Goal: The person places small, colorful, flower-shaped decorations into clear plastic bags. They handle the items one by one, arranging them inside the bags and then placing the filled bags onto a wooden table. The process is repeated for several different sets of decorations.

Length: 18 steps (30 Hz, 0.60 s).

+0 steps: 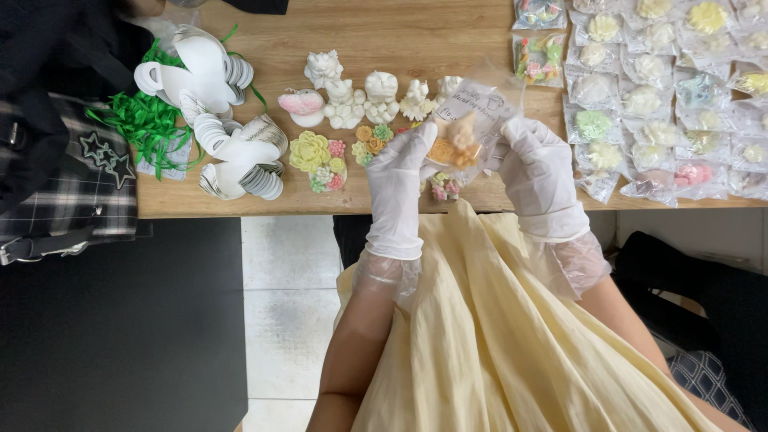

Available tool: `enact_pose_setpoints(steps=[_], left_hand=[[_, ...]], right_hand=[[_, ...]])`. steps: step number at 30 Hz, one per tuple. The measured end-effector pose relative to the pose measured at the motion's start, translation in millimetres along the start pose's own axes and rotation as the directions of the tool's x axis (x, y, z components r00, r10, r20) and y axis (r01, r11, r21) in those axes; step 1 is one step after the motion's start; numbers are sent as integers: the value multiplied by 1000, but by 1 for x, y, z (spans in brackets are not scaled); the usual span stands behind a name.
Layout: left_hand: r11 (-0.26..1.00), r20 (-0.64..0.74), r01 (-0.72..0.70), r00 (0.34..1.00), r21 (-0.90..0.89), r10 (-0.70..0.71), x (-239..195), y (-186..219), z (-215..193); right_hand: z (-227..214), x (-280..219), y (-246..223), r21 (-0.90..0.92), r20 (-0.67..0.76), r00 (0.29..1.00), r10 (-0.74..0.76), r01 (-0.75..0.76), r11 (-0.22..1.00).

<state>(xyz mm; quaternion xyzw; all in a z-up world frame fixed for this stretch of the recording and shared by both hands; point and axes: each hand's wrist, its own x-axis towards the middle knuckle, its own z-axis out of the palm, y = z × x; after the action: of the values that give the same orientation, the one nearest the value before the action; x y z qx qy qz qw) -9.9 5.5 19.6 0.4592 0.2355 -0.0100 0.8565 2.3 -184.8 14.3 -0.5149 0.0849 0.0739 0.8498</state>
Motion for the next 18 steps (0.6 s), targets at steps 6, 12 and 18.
enact_pose_setpoints(steps=[6, 12, 18], left_hand=[[999, 9, 2, 1000, -45, -2, 2, -5, 3], [993, 63, 8, 998, -119, -1, 4, -17, 1], [1000, 147, 6, 989, -15, -3, 10, -14, -9]], right_hand=[[-1, 4, 2, -92, -126, 991, -51, 40, 995], [7, 2, -8, 70, -133, 991, -28, 38, 997], [8, 3, -14, -6, -142, 985, -98, 99, 995]])
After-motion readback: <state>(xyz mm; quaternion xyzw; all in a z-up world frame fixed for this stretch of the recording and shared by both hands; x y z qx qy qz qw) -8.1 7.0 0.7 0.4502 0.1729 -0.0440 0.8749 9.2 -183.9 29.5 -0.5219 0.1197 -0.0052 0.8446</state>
